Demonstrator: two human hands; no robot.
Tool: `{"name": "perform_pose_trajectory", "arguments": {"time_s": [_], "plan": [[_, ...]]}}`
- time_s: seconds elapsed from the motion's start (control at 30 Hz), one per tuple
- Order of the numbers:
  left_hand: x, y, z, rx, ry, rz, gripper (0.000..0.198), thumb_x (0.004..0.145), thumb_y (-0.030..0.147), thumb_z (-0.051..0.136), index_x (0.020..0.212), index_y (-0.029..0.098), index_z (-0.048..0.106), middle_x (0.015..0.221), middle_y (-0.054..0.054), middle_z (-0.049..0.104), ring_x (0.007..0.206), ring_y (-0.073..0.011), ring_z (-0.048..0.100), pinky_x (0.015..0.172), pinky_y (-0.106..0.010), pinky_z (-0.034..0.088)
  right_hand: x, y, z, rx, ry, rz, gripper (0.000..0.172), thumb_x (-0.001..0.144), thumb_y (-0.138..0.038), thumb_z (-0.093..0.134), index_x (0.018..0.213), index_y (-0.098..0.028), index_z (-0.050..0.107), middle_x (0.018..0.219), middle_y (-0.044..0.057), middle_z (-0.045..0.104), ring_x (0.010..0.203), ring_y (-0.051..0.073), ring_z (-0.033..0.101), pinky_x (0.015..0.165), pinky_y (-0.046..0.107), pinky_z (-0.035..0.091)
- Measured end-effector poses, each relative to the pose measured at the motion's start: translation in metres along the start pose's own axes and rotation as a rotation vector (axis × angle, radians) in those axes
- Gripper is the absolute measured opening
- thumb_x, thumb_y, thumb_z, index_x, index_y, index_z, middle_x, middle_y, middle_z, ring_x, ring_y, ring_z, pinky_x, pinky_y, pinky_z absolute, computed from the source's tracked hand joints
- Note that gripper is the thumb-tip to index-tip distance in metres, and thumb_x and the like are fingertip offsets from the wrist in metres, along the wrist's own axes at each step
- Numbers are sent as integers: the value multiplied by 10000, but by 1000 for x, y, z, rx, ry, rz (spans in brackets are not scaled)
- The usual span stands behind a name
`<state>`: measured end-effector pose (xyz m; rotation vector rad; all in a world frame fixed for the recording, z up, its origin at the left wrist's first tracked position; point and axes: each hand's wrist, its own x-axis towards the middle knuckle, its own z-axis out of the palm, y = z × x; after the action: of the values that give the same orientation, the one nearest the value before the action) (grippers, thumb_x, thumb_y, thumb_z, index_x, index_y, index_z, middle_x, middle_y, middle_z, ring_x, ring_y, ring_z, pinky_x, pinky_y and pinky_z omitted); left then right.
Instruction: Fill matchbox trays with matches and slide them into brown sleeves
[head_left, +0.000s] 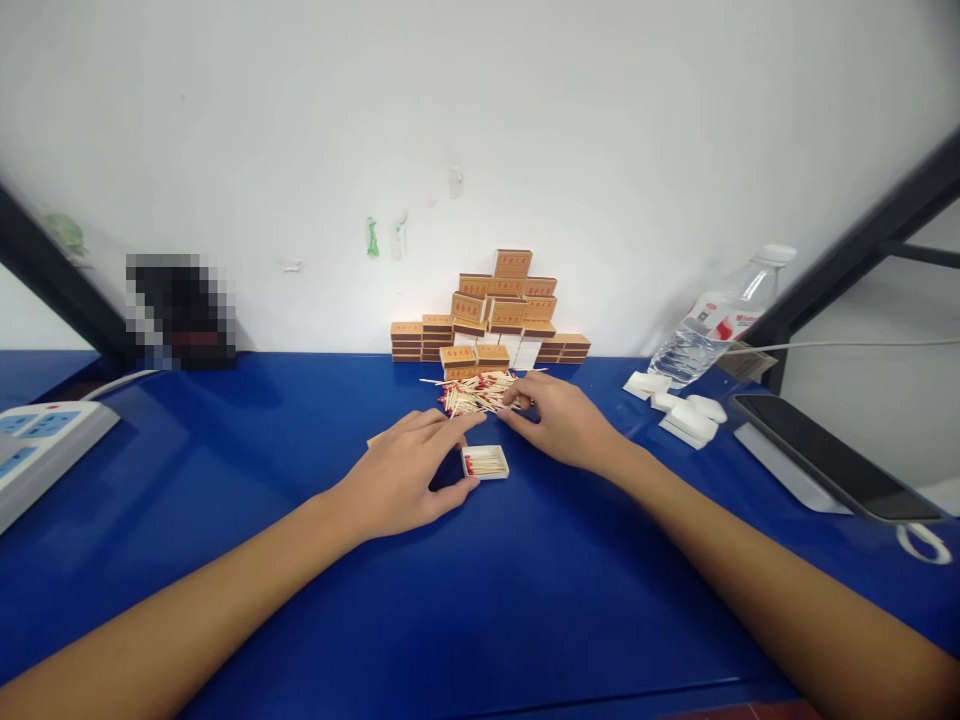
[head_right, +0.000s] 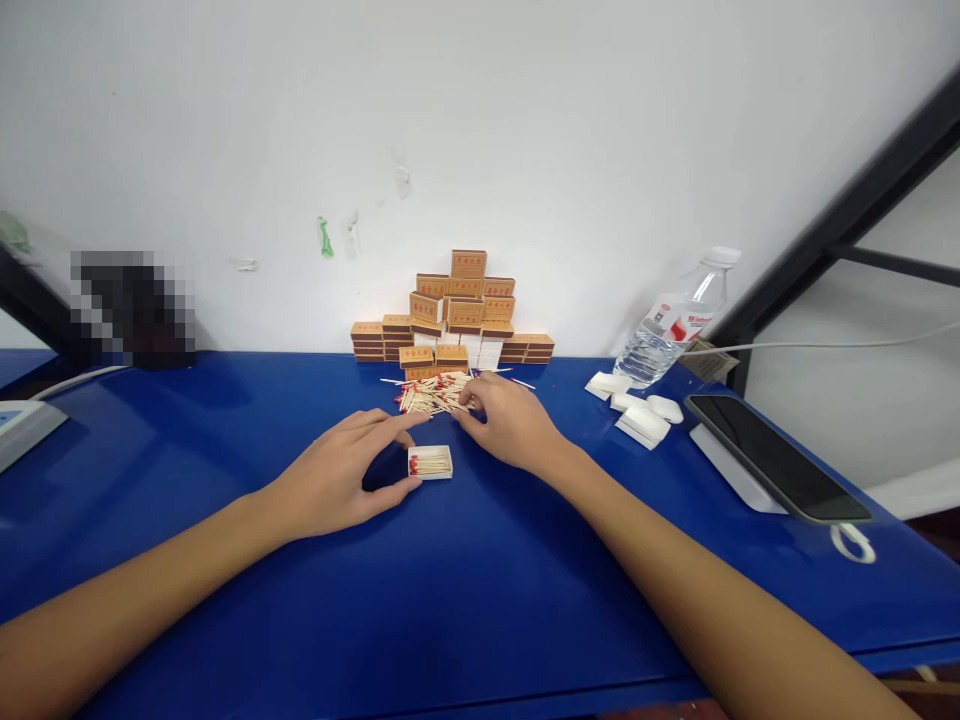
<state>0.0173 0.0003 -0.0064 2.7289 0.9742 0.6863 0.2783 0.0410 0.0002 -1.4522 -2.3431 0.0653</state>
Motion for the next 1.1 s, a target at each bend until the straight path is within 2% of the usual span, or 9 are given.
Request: {"name": "perform_pose_trajectory", "arguments": {"time_s": [0.17,0.37,0.9,1.1], "plan": [[1,1,-2,-8,2,11,654,968,335,659,1556,288,377,1156,-51,717,1083,-269,649,984,-464,508,5,-3,9,18,-35,9,152,1001,-301,613,913,-177,621,932,63,671,766,172,587,689,285,393],[1,0,-2,27,-2,6,633,977,360,648,1547,256,393,1143,-68,710,1068,-266,640,977,-463,511,-2,8,0,-30,-142,-21,168,1047,-274,544,930,-169,604,959,83,651,846,202,589,754,306,427],[2,-3,-3,27,11,15,632,979,357,633,1552,257,388,1108,-67,713,1042,-271,646,960,-461,520,-7,20,-9,21,-256,-26,224,1069,-306,464,931,-177,584,976,113,680,850,213,603,778,319,462],[1,-6,-1,46,17,14,617,981,371,638,1534,235,400,1170,-87,702,1085,-274,643,980,-465,515,-8,20,-17,8,-201,-23,222,1057,-300,436,915,-182,560,968,123,658,835,228,593,767,336,461]]}}
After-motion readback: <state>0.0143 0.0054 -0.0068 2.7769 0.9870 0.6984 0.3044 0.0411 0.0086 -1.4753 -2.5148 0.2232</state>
